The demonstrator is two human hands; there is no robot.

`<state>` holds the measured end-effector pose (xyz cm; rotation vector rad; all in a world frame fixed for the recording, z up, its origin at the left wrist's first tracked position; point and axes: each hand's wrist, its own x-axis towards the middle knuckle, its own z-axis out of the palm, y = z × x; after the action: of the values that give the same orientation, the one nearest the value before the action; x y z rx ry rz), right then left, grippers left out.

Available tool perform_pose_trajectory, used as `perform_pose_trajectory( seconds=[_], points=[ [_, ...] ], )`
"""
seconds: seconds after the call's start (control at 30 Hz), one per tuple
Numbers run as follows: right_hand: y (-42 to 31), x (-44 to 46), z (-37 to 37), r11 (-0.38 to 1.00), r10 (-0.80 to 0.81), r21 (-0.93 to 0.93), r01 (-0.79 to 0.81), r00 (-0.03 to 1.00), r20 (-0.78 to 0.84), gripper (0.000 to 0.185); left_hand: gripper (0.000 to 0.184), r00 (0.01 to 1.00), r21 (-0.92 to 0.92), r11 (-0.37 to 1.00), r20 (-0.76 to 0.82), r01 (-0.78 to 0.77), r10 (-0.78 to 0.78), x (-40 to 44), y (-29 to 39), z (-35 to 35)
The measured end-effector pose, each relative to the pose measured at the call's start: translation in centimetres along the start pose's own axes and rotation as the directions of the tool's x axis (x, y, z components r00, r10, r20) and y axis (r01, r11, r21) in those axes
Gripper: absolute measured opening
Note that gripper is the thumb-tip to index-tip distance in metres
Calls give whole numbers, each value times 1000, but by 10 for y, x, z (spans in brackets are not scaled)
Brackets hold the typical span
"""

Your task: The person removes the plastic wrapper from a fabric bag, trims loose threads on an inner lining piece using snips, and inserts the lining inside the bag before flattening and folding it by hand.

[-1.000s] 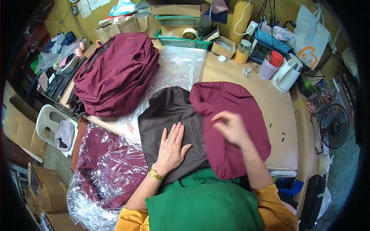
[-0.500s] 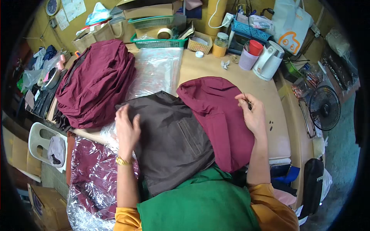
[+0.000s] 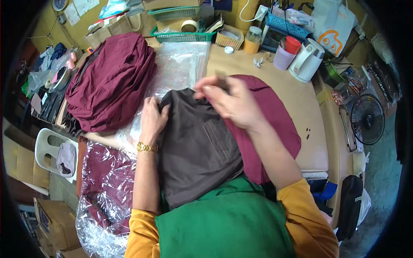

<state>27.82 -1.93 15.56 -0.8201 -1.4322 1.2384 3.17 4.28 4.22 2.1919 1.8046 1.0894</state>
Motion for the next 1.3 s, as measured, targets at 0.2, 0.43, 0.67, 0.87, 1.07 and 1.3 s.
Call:
perform_pose_trajectory(
  seconds=[0.2,0.43,0.67,0.87,1.07,1.3],
  points=[
    [153,26,-1,973,56,-215,-82,990,-128,14,33,990,-216,967,-9,134,-139,-1,-17,-31],
    [112,13,-29,948,22,-312,-59,993,-120,14,21,964,-595,760,180,264,-194,-34,9,-32],
    [25,19,17,918,-18,-367,151,940,341,31,40,996,-697,713,79,78,-32,-43,96,-58],
    [25,-1,20,923,26,-385,17,994,108,18,51,974,-789,571,190,225,-121,-46,79,-92],
    [33,-14,29,822,-292,-480,305,951,103,17,22,988,-723,675,138,147,-67,-43,72,-74],
    [30,-26,26,751,-376,-566,341,925,58,13,19,948,-864,397,251,310,-195,-43,85,-83]
  ],
)
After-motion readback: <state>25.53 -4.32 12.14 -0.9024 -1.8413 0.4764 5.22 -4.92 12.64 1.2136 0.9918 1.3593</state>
